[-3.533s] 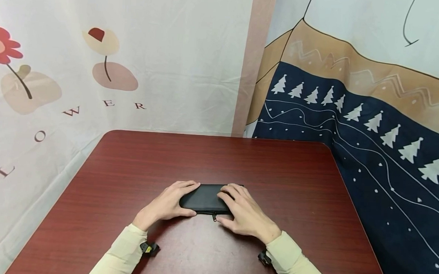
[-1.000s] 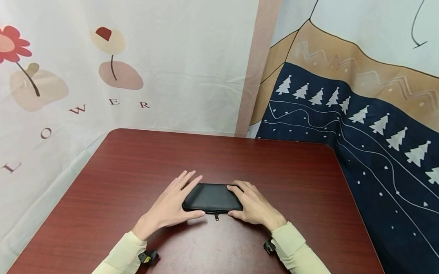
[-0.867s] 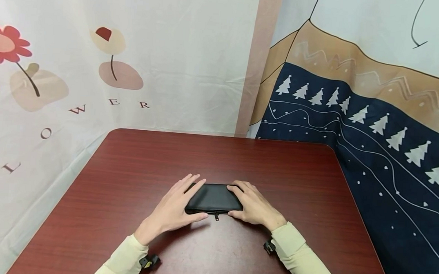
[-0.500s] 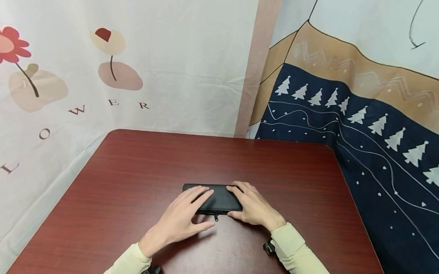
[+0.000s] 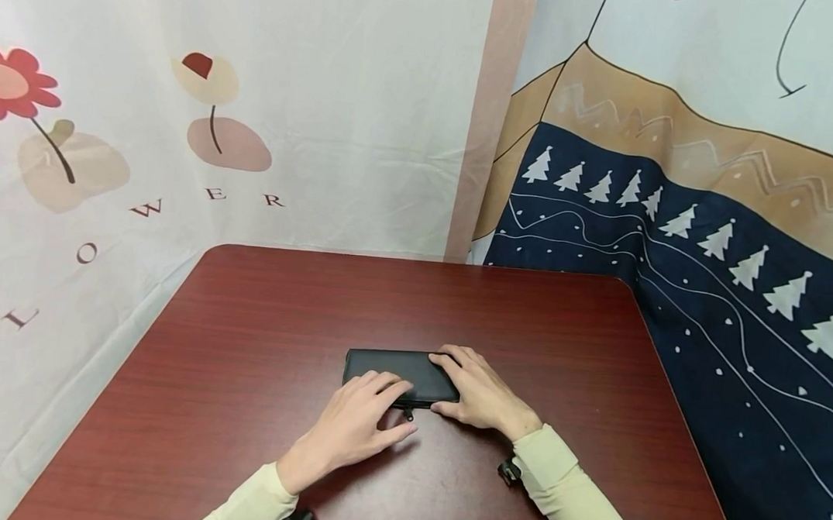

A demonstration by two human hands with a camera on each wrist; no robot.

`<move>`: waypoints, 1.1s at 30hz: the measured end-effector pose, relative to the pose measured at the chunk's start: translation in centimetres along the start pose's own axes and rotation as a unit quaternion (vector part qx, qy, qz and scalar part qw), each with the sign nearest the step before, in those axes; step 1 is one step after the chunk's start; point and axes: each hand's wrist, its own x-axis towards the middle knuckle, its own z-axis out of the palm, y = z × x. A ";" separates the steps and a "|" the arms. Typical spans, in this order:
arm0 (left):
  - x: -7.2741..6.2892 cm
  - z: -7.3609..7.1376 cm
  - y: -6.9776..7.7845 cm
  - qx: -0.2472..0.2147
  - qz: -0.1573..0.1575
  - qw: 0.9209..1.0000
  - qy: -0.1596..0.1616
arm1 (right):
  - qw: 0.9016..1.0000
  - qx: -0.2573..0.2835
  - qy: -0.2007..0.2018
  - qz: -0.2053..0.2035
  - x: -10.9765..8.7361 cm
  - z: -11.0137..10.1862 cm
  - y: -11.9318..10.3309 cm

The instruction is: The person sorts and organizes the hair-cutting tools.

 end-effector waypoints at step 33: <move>2.4 1.9 0.8 0.107 -0.033 0.992 -0.049 | 1.000 -0.008 0.001 -0.005 0.1 0.0 0.1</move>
